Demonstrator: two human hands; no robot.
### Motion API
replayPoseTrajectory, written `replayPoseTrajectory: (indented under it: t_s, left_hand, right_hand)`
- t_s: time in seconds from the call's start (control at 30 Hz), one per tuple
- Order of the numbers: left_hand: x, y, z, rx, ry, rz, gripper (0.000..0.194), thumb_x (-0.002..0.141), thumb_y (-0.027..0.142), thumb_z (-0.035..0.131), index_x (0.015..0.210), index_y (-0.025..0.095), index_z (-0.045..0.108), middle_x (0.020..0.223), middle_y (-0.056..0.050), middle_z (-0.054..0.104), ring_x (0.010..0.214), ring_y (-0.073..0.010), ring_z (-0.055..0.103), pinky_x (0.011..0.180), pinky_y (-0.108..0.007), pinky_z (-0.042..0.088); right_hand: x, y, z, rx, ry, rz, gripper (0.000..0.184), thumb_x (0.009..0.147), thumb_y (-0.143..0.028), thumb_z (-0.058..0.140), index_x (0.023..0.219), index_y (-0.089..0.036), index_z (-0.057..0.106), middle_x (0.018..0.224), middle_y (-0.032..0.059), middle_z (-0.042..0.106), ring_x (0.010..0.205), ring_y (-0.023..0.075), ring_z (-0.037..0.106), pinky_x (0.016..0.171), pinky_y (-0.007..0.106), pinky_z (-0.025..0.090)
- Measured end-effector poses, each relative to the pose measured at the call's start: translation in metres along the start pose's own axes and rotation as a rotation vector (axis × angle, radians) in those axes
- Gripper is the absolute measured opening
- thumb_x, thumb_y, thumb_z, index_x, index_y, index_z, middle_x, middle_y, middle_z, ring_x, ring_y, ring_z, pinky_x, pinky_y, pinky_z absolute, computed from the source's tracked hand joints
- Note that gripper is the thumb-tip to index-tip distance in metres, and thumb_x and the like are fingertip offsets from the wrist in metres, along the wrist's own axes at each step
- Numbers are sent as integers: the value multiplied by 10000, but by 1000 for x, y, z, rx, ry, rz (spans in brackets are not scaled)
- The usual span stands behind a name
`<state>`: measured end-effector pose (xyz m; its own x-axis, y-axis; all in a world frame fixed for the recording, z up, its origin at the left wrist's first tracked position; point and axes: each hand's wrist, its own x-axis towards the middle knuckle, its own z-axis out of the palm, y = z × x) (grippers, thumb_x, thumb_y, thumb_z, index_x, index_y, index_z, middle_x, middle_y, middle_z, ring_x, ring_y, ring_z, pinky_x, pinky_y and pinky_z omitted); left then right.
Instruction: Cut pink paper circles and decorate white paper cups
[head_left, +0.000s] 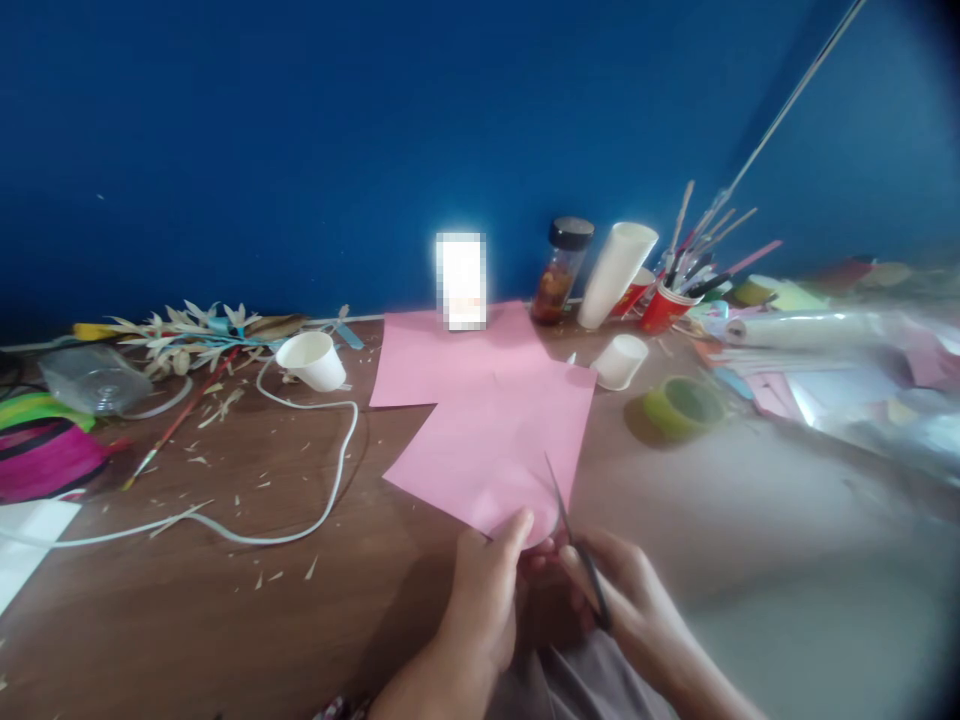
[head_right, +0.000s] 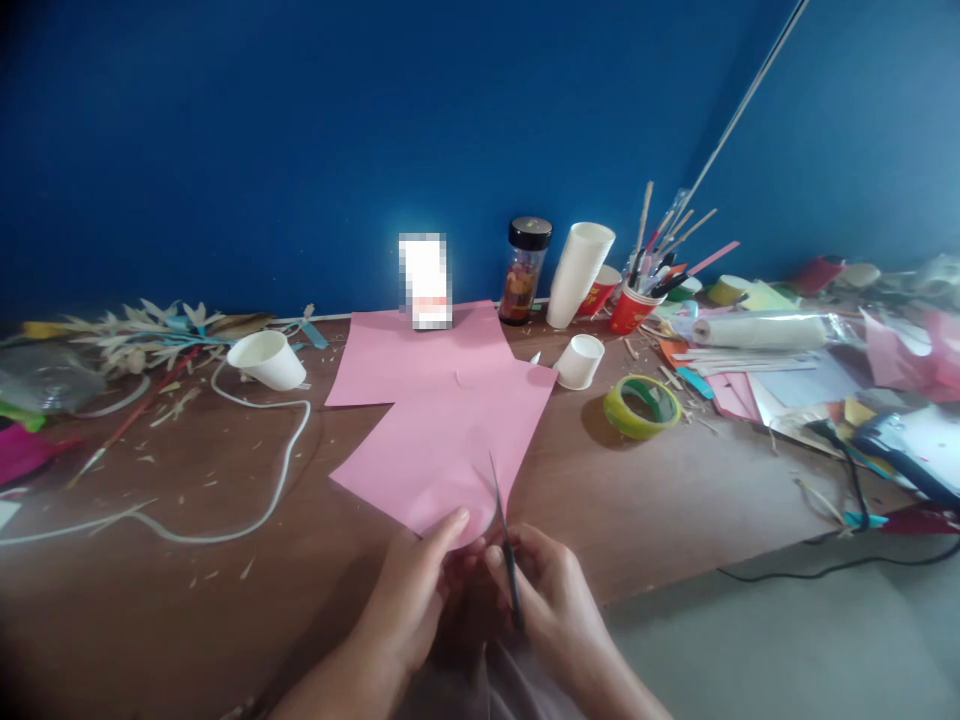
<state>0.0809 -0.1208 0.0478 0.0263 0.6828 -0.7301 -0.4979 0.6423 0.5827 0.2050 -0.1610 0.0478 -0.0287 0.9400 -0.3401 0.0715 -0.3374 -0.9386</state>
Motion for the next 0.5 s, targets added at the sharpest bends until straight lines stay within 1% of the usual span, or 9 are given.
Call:
replayPoseTrajectory:
  t_s: [0.13,0.2,0.3,0.37,0.43,0.5]
  left_hand:
    - [2,-1,-2,9,-3,22,150,713,212,705,763,76,665,619,-60,672,540,-123,621,503,-195,494]
    - [2,0,-3,9,9,24,162,692,214,727,763,85,660,626,-60,674,546,-129,627,499,-197,495]
    - [0,2,-2,-19,25,8,223,641,230,773,767,96,648,636,-62,672,552,-138,629,499,-202,495]
    - [-3,3,-1,-54,-8,13,275,639,279,781,792,99,639,639,-60,664,542,-141,624,491,-209,492]
    - [-7,3,1,-95,-71,23,323,672,366,753,813,105,624,607,-44,638,493,-139,600,466,-223,483]
    - [-11,2,3,-125,-110,34,348,699,423,722,821,120,602,564,-17,602,447,-134,574,443,-231,470]
  right_hand:
    - [-1,-1,-2,-12,-20,-2,307,823,-435,622,767,-139,560,544,-32,507,468,85,458,442,183,365]
    - [-1,-2,-3,-10,-32,2,302,824,-431,622,787,-137,567,545,-33,509,461,83,455,439,183,363]
    - [-2,-3,-1,12,-14,7,322,819,-451,621,766,-139,561,545,-30,511,461,84,451,437,184,363]
    - [-3,-3,2,26,-14,22,330,822,-464,614,777,-141,563,547,-30,512,462,85,448,438,185,363]
    - [-4,-2,7,26,-11,24,330,820,-469,616,792,-144,567,561,-28,517,472,86,453,444,186,364]
    - [-5,-2,13,24,10,8,335,831,-478,599,790,-147,568,573,-27,518,481,85,453,454,187,365]
